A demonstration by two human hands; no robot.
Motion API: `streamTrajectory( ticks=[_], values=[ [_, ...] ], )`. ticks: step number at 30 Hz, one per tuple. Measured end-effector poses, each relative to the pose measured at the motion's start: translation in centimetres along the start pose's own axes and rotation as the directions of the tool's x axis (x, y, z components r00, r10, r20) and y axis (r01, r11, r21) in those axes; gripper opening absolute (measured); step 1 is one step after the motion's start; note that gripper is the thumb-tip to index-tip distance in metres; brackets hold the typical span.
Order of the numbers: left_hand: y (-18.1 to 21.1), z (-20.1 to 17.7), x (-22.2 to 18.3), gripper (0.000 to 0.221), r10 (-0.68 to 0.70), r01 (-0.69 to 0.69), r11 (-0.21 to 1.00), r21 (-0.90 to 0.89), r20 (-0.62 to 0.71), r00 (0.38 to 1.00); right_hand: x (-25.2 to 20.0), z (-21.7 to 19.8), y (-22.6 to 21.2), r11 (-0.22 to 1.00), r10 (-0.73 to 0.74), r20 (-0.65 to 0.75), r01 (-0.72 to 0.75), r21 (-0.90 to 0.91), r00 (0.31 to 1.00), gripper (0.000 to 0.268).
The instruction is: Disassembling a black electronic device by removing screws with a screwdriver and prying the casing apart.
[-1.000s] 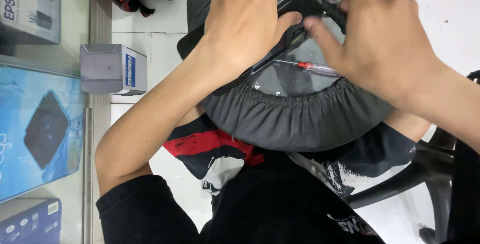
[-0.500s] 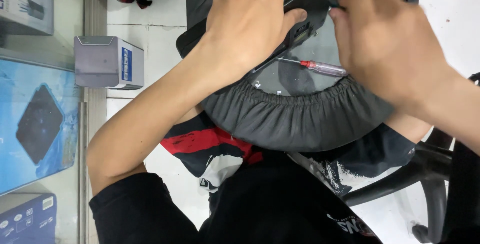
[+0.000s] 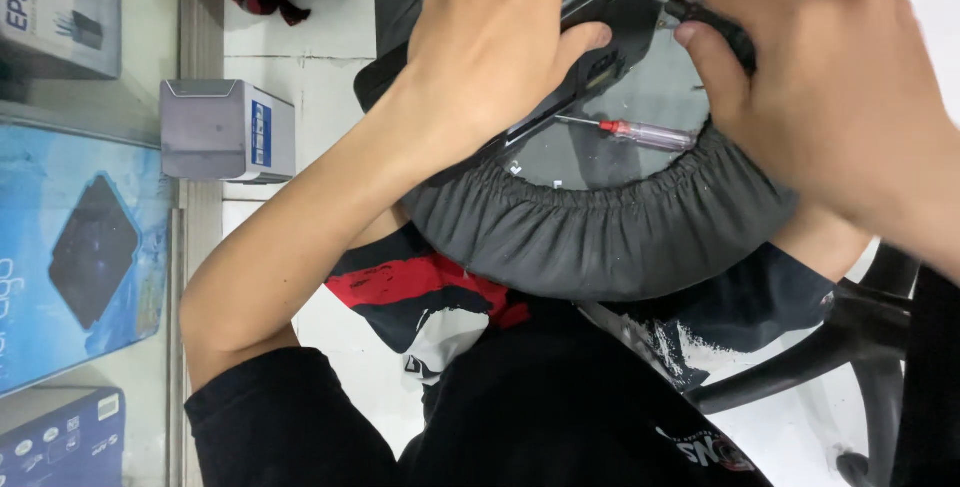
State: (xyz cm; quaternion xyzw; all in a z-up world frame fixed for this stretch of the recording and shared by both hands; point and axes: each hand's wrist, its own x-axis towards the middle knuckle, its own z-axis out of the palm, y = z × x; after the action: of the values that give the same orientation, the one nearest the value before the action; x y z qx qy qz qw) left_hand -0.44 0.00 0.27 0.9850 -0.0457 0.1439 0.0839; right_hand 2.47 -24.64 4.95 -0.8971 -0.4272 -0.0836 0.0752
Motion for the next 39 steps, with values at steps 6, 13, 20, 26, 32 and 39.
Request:
streamTrajectory(
  ticks=[6, 13, 20, 26, 32, 39],
  values=[
    [-1.1, -2.4, -0.1, 0.065, 0.089, -0.067, 0.98, -0.188, 0.115, 0.989, -4.1, -1.6, -1.9, 0.998, 0.059, -0.098, -0.06, -0.009, 0.993, 0.03],
    [-1.7, -3.8, -0.3, 0.051, 0.165, -0.115, 0.942, -0.314, 0.138, 0.977, -4.8, -1.9, -3.1, 0.991, -0.028, -0.165, 0.006, -0.134, 0.986, 0.014],
    [-1.8, -3.7, -0.3, 0.054, 0.139, -0.08, 0.952, -0.295, 0.185, 0.973, -4.0, -0.2, -3.0, 0.983, -0.056, -0.174, 0.024, -0.184, 0.983, 0.012],
    [-1.4, -3.5, -0.2, 0.055, 0.126, -0.077, 0.962, -0.262, 0.173, 0.977, -3.1, 0.6, -3.6, 0.937, -0.132, -0.175, 0.065, -0.342, 0.976, 0.007],
    [-1.0, -3.3, -0.3, 0.057, 0.091, -0.053, 0.974, -0.22, 0.166, 0.982, -2.3, 1.8, -4.3, 0.78, -0.174, -0.222, -0.004, -0.625, 0.959, 0.009],
    [-0.2, -2.7, -0.4, 0.063, 0.044, -0.026, 0.986, -0.166, 0.103, 0.994, -1.9, 2.4, -3.6, 0.74, -0.243, -0.23, 0.027, -0.672, 0.942, 0.013]
  ],
)
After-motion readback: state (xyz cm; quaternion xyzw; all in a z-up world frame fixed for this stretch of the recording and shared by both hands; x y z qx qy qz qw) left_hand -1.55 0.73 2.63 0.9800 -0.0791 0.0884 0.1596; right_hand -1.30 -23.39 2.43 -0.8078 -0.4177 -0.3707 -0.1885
